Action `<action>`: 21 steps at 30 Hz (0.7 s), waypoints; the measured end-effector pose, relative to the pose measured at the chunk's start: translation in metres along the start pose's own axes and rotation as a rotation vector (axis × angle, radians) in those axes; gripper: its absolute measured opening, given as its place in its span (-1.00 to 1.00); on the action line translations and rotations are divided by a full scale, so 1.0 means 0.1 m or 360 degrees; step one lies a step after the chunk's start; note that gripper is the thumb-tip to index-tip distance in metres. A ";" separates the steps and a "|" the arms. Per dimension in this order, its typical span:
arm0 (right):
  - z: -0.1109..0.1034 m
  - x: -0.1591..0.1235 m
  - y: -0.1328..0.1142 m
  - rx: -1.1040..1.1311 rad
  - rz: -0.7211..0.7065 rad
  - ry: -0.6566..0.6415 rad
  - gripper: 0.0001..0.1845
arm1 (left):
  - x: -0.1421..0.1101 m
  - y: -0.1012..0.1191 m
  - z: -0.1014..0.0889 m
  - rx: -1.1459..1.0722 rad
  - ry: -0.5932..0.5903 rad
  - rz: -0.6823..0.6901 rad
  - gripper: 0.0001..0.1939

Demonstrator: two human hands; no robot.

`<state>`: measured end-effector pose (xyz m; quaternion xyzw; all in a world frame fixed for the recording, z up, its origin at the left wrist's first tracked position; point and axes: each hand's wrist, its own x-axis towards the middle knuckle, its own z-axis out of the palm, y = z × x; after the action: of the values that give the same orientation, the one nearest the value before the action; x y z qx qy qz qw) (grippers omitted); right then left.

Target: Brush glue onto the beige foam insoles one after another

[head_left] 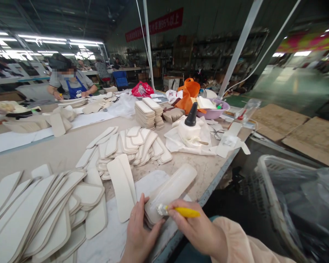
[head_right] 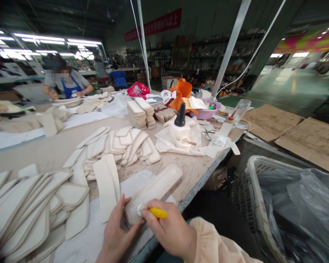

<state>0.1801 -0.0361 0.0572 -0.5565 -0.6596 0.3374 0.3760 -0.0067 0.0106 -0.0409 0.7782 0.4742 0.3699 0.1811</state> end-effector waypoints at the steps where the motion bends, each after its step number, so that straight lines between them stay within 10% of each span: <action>1: 0.01 0.05 0.04 0.0212 0.0137 0.0027 -0.74 | 0.00 0.01 0.00 0.0009 -0.0011 -0.0017 -0.08; 5: -0.20 0.28 0.39 0.0415 0.0383 0.0184 -0.65 | 0.00 0.03 -0.02 0.0050 -0.0051 -0.0070 -0.08; 12: -0.95 0.39 0.69 -0.0575 0.0027 0.0789 -0.69 | 0.00 0.02 -0.01 0.0026 -0.0041 -0.0036 -0.09; 17: -0.74 0.34 0.64 -0.1270 -0.0367 0.0457 -0.74 | 0.02 0.06 -0.02 -0.0005 -0.0033 -0.0055 -0.06; 21: -0.42 0.21 0.36 -0.0991 -0.0514 0.0093 -0.77 | 0.02 0.10 -0.04 -0.0048 -0.0003 -0.0042 -0.03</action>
<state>0.2321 -0.0090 0.0492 -0.5423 -0.7994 0.0404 0.2555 -0.0034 0.0075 -0.0310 0.7694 0.4786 0.3739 0.1980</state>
